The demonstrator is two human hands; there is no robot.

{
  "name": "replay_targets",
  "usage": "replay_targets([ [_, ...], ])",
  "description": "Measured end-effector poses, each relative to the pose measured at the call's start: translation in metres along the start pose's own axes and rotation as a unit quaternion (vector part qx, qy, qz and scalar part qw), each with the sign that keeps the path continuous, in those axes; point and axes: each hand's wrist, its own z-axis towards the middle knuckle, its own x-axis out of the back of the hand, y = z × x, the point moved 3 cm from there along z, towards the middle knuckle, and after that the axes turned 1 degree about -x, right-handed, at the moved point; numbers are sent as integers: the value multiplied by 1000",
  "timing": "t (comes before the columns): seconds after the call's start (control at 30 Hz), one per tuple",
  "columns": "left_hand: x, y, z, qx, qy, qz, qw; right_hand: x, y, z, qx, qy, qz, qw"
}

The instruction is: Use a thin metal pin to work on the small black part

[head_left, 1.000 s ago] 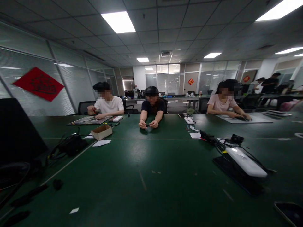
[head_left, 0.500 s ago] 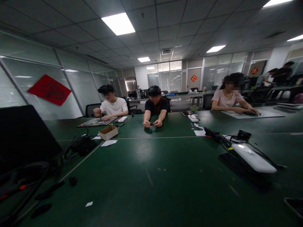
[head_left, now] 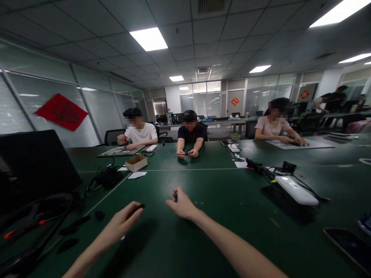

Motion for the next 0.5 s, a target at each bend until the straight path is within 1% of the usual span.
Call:
replay_targets([
  [0.03, -22, 18, 17, -53, -48, -30, 997, 30, 8, -10, 21, 27, -56, 998],
  [0.07, -44, 35, 34, -84, -73, -47, 993, 56, 17, -21, 33, 34, -99, 994],
  [0.1, -65, 50, 49, -101, -86, -60, 989, 79, 25, -32, 34, 51, -138, 989],
  [0.13, -85, 65, 62, -116, -94, -67, 987, 99, 33, -42, 36, 67, -174, 982],
  [0.17, -104, 77, 73, -140, -95, -72, 983, 114, 39, -50, 45, 69, -204, 975],
  [0.2, -120, 87, 82, -172, -92, -69, 978, 127, 44, -57, 58, 89, -238, 965],
  [0.27, -146, 99, 95, -237, -77, -65, 966, 142, 50, -63, 86, 105, -308, 942],
  [0.33, -163, 101, 102, -272, -68, -64, 958, 147, 53, -62, 99, 100, -366, 920],
  [0.4, -169, 98, 107, -276, -72, -66, 956, 145, 55, -56, 98, 80, -406, 905],
  [0.5, -169, 95, 110, -265, -87, -78, 957, 140, 58, -47, 91, 57, -431, 896],
])
